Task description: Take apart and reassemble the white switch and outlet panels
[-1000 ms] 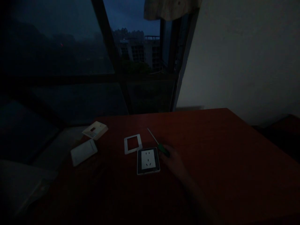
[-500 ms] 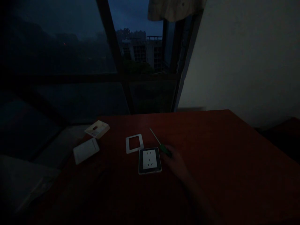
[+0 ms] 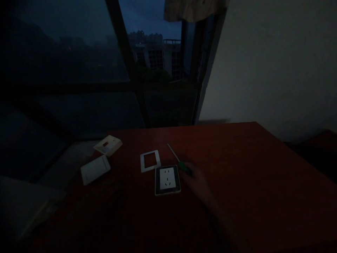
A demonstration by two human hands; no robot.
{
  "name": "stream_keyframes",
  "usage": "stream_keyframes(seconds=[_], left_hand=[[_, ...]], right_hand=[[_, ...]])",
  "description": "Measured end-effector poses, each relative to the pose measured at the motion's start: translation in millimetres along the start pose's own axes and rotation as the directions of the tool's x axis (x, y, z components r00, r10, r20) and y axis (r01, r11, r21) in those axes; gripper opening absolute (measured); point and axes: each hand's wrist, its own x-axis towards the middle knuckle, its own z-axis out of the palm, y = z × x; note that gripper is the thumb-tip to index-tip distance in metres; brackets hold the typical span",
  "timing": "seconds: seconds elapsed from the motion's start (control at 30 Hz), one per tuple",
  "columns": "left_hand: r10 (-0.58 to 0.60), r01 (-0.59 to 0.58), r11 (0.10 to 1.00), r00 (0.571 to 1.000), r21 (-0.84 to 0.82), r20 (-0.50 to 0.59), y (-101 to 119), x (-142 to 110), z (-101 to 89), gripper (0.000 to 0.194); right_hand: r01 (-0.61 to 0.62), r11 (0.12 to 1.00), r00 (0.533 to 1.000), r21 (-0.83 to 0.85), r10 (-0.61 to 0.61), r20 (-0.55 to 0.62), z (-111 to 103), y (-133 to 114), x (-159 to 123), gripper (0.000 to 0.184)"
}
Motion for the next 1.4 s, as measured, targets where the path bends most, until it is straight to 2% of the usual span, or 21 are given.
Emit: stream_keyframes(seconds=[0.33, 0.43, 0.53, 0.63, 0.73, 0.9, 1.03, 1.2, 1.4], left_hand=[[0.18, -0.183, 0.971, 0.983, -0.154, -0.028, 14.2, 9.2, 11.1, 0.027], [0.23, -0.234, 0.953, 0.972, -0.193, -0.043, 22.0, 17.4, 15.2, 0.02], [0.276, -0.288, 0.922, 0.958, -0.258, -0.082, 38.8, 30.1, 15.9, 0.017], [0.299, -0.339, 0.84, 0.941, -0.424, -0.159, 64.6, 44.8, 13.8, 0.016], [0.304, -0.333, 0.803, 0.942, -0.494, -0.142, 89.6, 59.3, 14.7, 0.016], [0.399, -0.391, 0.799, 0.913, -0.456, -0.084, 110.0, 79.0, 26.2, 0.017], [0.445, -0.433, 0.815, 0.893, -0.386, -0.064, 113.2, 85.1, 32.7, 0.016], [0.485, -0.468, 0.815, 0.874, -0.343, -0.041, 116.2, 84.8, 31.5, 0.015], [0.482, -0.462, 0.83, 0.876, -0.311, -0.015, 117.5, 84.7, 30.6, 0.015]], right_hand=[[0.001, 1.0, 1.0, 0.026, -0.002, 0.009, 1.4, 3.6, 0.9, 0.03], [-0.003, 1.0, 1.0, 0.026, 0.003, 0.015, 1.2, 4.6, 1.1, 0.03], [-0.014, 1.0, 1.0, 0.025, 0.014, 0.007, 1.1, 6.2, 1.5, 0.031], [-0.007, 1.0, 1.0, 0.025, 0.008, -0.006, 1.5, 6.8, 2.3, 0.031], [0.007, 0.999, 1.0, 0.038, -0.008, 0.008, 1.9, 4.0, 2.2, 0.029], [0.036, 0.998, 0.999, 0.05, -0.037, 0.021, 1.3, -2.1, 1.4, 0.026], [0.07, 0.996, 0.997, 0.059, -0.072, 0.026, 1.6, -0.9, 2.6, 0.022], [0.063, 0.996, 0.998, 0.06, -0.065, 0.018, 2.8, -1.1, 2.8, 0.021], [0.062, 0.996, 0.998, 0.071, -0.062, 0.008, 3.8, -2.4, 3.0, 0.022]])
